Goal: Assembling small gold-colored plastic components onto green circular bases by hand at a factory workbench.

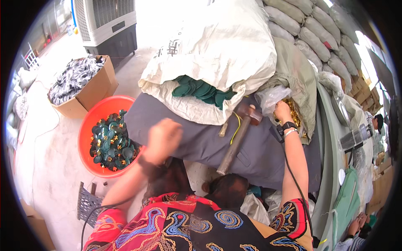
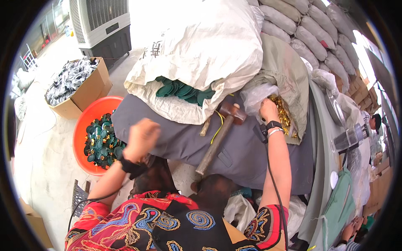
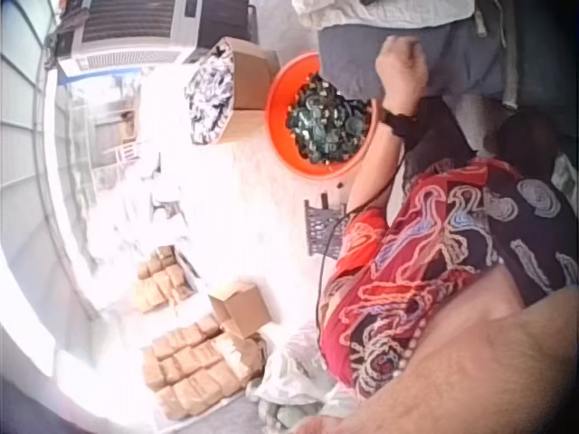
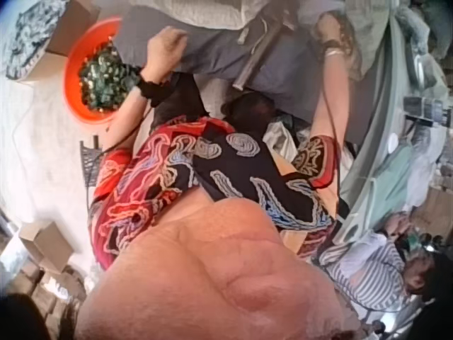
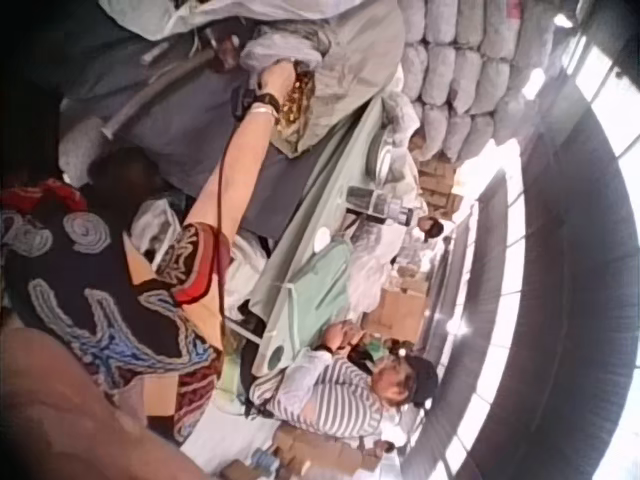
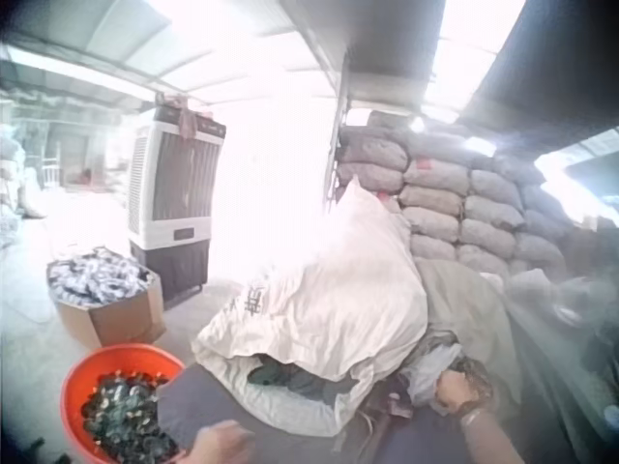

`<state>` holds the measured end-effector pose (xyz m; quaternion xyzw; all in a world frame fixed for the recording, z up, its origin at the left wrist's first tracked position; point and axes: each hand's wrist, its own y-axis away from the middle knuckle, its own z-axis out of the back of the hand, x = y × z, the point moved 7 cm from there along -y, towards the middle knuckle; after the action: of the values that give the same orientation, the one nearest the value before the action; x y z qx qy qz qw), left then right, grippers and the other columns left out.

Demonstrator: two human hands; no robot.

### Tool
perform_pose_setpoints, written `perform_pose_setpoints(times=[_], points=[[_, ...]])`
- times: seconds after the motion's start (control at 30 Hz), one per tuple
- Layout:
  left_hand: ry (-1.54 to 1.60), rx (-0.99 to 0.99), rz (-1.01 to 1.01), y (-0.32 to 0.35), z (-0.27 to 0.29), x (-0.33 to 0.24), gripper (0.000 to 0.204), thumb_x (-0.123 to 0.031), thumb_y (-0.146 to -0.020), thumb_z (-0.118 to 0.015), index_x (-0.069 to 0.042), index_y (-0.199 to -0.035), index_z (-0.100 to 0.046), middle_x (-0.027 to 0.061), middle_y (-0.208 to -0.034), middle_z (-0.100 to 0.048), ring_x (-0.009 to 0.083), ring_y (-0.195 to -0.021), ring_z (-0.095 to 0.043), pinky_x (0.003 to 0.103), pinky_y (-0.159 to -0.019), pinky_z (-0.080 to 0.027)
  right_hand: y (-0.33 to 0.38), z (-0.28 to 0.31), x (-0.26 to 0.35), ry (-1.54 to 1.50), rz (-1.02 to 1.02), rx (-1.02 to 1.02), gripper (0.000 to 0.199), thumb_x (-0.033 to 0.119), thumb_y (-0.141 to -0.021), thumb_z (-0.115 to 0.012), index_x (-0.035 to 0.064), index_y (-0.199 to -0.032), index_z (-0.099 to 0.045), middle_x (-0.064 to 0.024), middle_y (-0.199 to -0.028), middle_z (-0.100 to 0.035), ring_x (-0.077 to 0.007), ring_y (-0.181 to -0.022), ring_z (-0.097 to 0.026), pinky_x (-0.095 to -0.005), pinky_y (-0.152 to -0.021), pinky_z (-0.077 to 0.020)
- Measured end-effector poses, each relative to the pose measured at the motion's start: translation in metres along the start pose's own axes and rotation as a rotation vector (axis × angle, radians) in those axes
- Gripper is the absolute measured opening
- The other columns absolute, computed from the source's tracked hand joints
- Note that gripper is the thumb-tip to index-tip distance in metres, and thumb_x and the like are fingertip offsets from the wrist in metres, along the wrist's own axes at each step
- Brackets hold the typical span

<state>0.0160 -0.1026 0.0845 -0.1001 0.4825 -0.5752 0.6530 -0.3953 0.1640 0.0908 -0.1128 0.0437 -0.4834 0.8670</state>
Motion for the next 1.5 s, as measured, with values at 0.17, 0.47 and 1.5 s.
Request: perform_pose_setpoints(times=[0.17, 0.47, 1.5], points=[[0.099, 0.079, 0.082, -0.009, -0.097, -0.014, 0.006, -0.005, -0.073, -0.064, -0.004, -0.078, -0.062, 0.012, -0.072, -0.057, 0.0313, -0.071, -0.058, 0.04, -0.061, -0.047, -0.027, -0.019, -0.006, -0.056, 0.037, 0.017, 0.028, 0.016, -0.084, -0.048, 0.0014, -0.104, -0.062, -0.0257, -0.102, -0.061, -0.0426, -0.099, -0.057, -0.0479, -0.085, -0.0458], [-0.031, 0.158, -0.015, -0.014, -0.105, -0.022, 0.009, -0.004, -0.069, -0.065, -0.005, -0.076, -0.06, 0.0086, -0.073, -0.054, 0.0284, -0.071, -0.056, 0.039, -0.059, -0.047, -0.105, -0.061, -0.021, 0.102, 0.187, -0.082, 0.035, 0.023, -0.084, -0.053, 0.002, -0.111, -0.06, -0.0236, -0.114, -0.059, -0.0382, -0.104, -0.056, -0.0452, -0.088, -0.0459], [-0.043, 0.093, 0.002, -0.007, -0.1, -0.013, 0.007, -0.002, -0.07, -0.059, -0.004, -0.076, -0.061, 0.0115, -0.074, -0.057, 0.0309, -0.071, -0.057, 0.041, -0.061, -0.047, 0.154, 0.087, 0.025, -0.422, 0.035, -0.137, 0.022, 0.012, -0.08, -0.066, -0.0007, -0.098, -0.063, -0.0118, -0.082, -0.062, -0.0212, -0.07, -0.059, -0.0302, -0.064, -0.046]])
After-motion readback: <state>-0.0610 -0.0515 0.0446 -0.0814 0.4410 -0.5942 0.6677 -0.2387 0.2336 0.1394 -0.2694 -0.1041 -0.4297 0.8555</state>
